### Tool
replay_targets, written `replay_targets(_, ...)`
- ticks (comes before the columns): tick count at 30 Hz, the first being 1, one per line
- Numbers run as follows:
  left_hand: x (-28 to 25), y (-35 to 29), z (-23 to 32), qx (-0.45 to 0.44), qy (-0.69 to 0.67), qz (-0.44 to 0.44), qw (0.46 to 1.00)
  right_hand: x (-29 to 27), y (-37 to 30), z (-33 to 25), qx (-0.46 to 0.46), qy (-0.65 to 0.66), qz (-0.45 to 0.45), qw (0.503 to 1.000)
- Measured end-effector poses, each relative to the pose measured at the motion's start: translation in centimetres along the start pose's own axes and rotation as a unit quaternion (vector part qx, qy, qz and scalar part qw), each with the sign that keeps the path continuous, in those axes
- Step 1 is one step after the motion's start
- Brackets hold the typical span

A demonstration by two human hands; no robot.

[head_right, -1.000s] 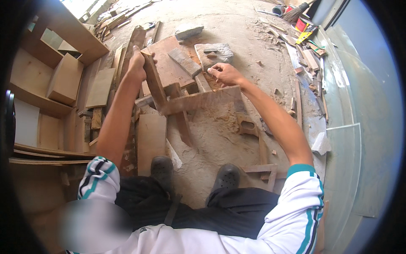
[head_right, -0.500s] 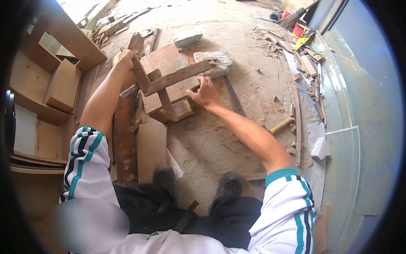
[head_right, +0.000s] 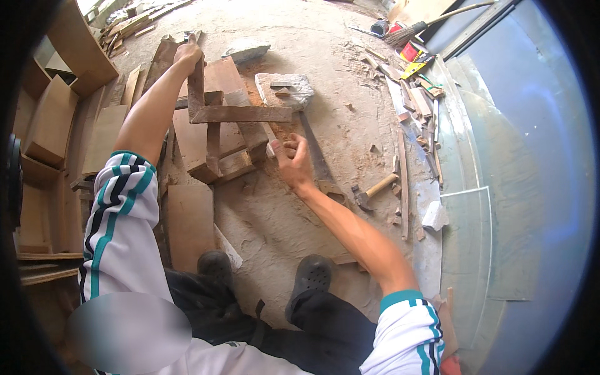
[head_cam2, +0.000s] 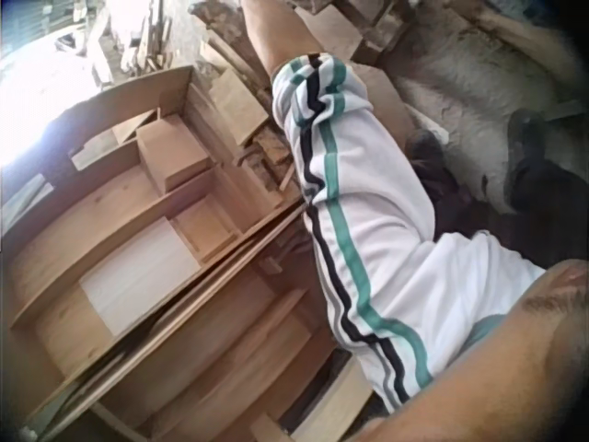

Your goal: The person sits on the floor and uses a hand saw to cut a small piece of wood that is resting on a concrete block. They hold the wood steady with one hand and saw with the other, eventually separating the piece into two parts.

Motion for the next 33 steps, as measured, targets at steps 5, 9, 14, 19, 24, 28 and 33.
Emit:
replay_targets(5,4.2,-3.2,3.3,0.072,0.125,-0.009,0.990,-4.3,1.0,0.1,0.000,-0.035,0.048,0.998)
replay_targets(9,2.5,-1.6,4.1,0.082,0.173,-0.007,0.981,-2.0,3.6,-2.4,-0.022,0.003,-0.002,1.000)
replay_targets(14,4.5,-4.8,8.4,0.121,0.197,-0.018,0.973,-2.8,3.4,-1.7,-0.011,0.066,0.036,0.997)
replay_targets(19,5.0,-5.7,11.2,0.179,0.203,0.009,0.963,-1.2,4.1,-1.4,0.035,0.089,0.003,0.995)
replay_targets(24,6.2,-5.9,11.5,0.197,0.211,0.004,0.957,0.4,4.2,-2.9,0.011,-0.022,-0.010,1.000)
replay_targets(28,7.9,-4.8,10.9,0.193,0.211,-0.010,0.958,1.1,3.9,-4.1,0.024,-0.079,-0.011,0.997)
replay_targets(33,10.5,-3.1,10.5,0.237,0.198,-0.025,0.951,2.0,3.0,-5.6,-0.028,-0.199,0.005,0.980)
Point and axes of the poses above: each hand's wrist, its own y-axis towards the middle knuckle, its own x-axis out of the palm, z = x × y, the point moved 9 cm from there along y, towards the middle knuckle, and after that the axes turned 7 degrees about -z, right-handed, at the moved point
